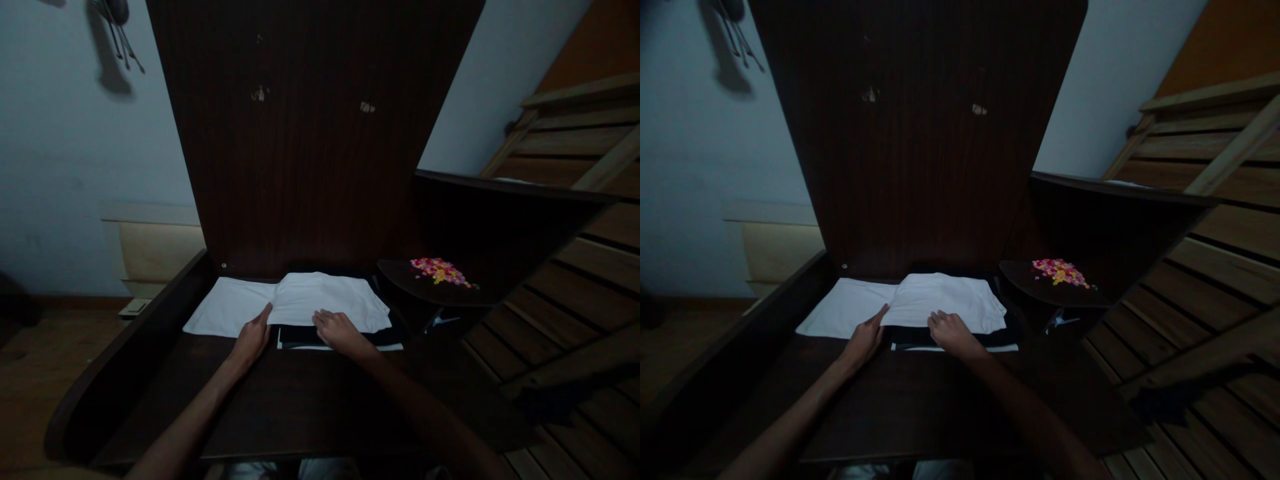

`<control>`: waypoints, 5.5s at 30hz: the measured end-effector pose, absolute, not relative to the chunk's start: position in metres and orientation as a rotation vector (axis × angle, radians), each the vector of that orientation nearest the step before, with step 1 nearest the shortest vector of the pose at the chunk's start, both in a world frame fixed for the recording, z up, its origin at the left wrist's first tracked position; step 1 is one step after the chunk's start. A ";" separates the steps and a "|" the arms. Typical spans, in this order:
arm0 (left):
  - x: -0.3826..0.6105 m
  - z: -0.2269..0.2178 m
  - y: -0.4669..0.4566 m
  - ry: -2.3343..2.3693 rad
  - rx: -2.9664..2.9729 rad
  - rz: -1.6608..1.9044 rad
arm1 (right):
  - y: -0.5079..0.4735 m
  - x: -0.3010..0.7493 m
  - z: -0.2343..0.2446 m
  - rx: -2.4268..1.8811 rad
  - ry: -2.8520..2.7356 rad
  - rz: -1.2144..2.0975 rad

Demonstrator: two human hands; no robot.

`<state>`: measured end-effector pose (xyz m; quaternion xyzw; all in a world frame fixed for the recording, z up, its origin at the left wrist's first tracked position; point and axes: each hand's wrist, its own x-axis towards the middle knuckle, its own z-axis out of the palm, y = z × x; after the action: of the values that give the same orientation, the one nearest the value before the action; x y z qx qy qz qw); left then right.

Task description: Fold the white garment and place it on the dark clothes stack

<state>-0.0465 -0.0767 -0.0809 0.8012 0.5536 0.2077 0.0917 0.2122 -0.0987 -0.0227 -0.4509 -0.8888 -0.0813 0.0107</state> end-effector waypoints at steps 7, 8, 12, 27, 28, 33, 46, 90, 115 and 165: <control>-0.050 -0.088 -0.086 1.659 2.619 0.314 | -0.101 0.228 -0.032 -1.327 -2.742 -0.366; -0.050 -0.089 -0.087 1.669 2.623 0.289 | -0.102 0.230 -0.034 -1.315 -2.739 -0.377; -0.052 -0.080 -0.086 1.707 2.560 0.245 | -0.101 0.237 -0.039 -1.239 -2.747 -0.313; -0.021 -0.036 0.072 1.356 2.161 0.825 | -0.092 0.223 -0.081 -1.242 -2.678 -0.627; -0.019 -0.037 0.075 1.362 2.148 0.837 | -0.093 0.226 -0.085 -1.225 -2.665 -0.643; -0.015 -0.047 0.076 1.477 2.078 0.986 | -0.101 0.233 -0.098 -1.132 -2.596 -0.673; 0.044 -0.047 -0.001 1.148 2.612 1.207 | -0.073 0.288 -0.039 -1.386 -2.225 -0.205; 0.134 -0.025 0.032 1.274 2.797 0.713 | -0.010 0.312 -0.009 -1.800 -2.278 -0.353; 0.095 -0.025 0.008 0.765 3.014 0.819 | -0.069 0.328 -0.003 -1.281 -2.285 -0.065; 0.028 -0.029 -0.075 0.474 2.893 0.863 | -0.073 0.290 0.003 -1.499 -2.441 0.007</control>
<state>0.0283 -0.0755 -0.0292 0.9457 0.1550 0.2823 0.0429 0.2904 -0.0735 0.0032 -0.5183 -0.8440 0.0023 0.1381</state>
